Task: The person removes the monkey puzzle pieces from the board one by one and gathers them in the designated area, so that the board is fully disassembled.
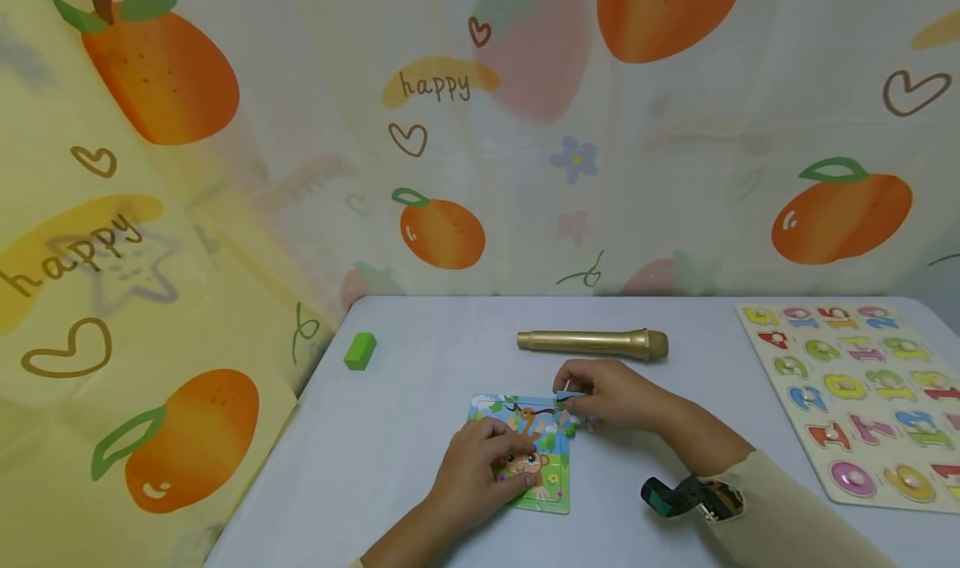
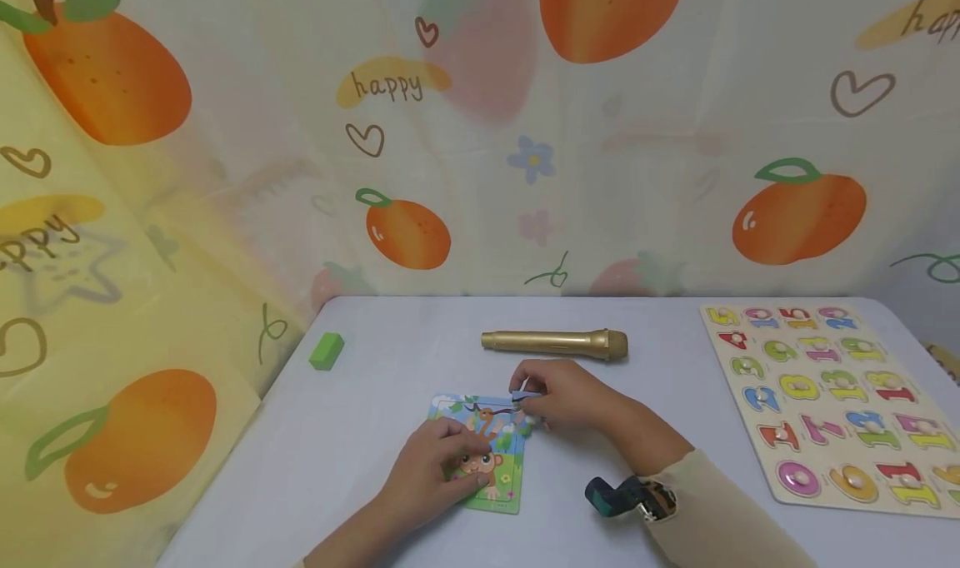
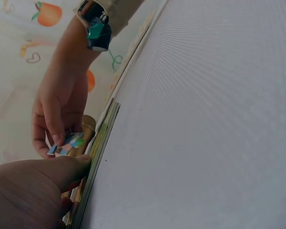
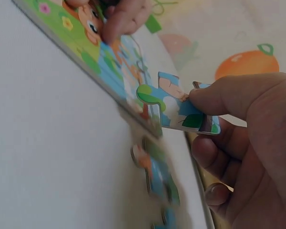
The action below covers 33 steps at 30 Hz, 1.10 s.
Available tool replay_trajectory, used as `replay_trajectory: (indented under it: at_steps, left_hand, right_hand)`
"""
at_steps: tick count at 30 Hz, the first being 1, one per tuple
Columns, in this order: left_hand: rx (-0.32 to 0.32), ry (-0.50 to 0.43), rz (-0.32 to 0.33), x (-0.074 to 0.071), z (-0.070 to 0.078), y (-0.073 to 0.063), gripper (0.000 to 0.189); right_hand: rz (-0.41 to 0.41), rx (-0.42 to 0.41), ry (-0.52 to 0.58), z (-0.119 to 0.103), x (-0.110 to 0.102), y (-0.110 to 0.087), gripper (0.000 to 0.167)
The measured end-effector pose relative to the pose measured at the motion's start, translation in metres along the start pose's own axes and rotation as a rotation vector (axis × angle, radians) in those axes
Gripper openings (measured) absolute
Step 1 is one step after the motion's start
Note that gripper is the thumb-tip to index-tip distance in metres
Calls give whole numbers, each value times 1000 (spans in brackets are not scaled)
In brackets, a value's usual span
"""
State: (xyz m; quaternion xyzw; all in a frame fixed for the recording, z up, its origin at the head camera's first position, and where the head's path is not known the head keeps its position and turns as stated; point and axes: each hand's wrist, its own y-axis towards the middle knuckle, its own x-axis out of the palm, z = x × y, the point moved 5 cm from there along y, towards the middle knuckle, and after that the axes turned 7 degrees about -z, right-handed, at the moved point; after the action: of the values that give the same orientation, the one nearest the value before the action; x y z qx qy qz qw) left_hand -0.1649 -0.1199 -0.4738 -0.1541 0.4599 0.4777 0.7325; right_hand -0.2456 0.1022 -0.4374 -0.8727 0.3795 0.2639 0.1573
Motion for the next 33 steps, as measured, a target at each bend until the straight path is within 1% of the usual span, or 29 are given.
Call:
replay_trajectory:
  at_steps: [4,7,12,16,19,22,26,30,33]
  left_hand:
    - [-1,-1,2,0,0,0,26]
    - [-2,-5,-2,0,-1,0,25]
    - [1,0,0,-1,0,0,27]
    - [3,-6,7,-1,1,0,26]
    - [4,-11,18,-1,2,-1,27]
    - [9,-9,28,-1,2,0,28]
    - [9,-5,26,-1,2,0,27]
    - [4,-8,21,0,1,-1,26]
    - [7,-13,20,0,1,-1,26]
  right_hand:
    - [35,2,-54,8,-9,-8,15]
    - [45,4,-74,12,-14,-15,16]
    - [42,20,-49,19,-23,-26,15]
    - [36,49,13,26,-29,-36,15]
    - [38,70,25,31,-32,-43,16]
    - [53,92,-25,35,-37,-51,15]
    - [70,114,-101,40,-43,-60,16]
    - [77,126,-120,47,-49,-71,17]
    - [80,150,-111,54,-53,-80,17]
